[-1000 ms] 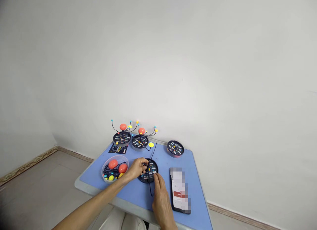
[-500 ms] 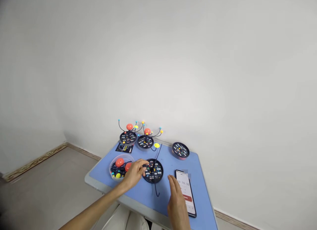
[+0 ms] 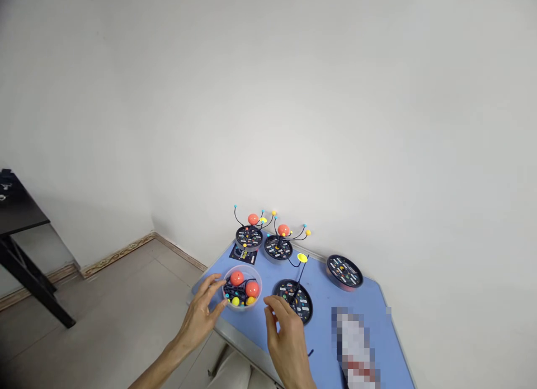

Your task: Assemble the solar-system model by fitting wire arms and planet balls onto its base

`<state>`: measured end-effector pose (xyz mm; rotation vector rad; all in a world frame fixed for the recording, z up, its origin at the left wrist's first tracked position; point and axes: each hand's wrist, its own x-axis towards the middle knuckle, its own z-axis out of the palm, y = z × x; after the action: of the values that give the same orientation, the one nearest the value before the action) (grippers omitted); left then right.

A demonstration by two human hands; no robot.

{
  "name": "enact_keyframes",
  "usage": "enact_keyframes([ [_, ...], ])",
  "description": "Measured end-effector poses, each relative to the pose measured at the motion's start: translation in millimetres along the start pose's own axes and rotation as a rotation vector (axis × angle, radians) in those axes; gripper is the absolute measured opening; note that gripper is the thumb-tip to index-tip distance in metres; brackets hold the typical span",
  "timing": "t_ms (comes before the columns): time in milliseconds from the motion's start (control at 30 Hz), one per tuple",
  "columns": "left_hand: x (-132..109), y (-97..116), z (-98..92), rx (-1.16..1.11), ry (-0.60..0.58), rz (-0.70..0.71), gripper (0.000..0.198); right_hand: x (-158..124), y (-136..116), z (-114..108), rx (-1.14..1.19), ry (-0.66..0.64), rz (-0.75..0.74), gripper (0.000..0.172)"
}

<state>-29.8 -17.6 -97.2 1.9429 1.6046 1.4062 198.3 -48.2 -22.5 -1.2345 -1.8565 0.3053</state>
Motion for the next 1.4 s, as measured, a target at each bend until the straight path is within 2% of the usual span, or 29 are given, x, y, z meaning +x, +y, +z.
enact_keyframes([
  [100,-7,-7,7.8,0.028,-0.078,0.023,0.044,30,-4,24,-0.138,-0.239,0.056,0.031],
  [167,-10,-9,11.4,0.032,-0.112,0.048,0.046,46,-4,39,-0.204,-0.323,0.056,0.031],
  [367,-12,-12,17.0,0.036,-0.107,0.045,0.042,69,-7,78,-0.356,-0.48,0.018,0.021],
  [500,-11,-11,16.4,0.035,-0.102,0.049,0.038,73,-10,90,-0.469,-0.514,0.053,0.02],
  [667,-7,-10,12.9,0.017,-0.102,0.035,0.034,75,-11,94,-0.526,-0.475,0.118,0.025],
  [800,-6,-11,11.0,0.017,-0.116,0.034,0.034,76,-9,92,-0.464,-0.407,0.176,0.023],
  [1167,-3,-10,7.2,-0.036,-0.123,0.003,0.032,75,28,65,0.098,-0.124,0.279,0.025],
  [1333,15,-6,4.0,-0.021,-0.043,0.029,0.029,71,31,65,0.338,-0.057,0.358,0.029],
  [1400,25,1,0.5,0.002,-0.048,0.073,0.027,70,29,64,0.404,-0.033,0.397,0.026],
])
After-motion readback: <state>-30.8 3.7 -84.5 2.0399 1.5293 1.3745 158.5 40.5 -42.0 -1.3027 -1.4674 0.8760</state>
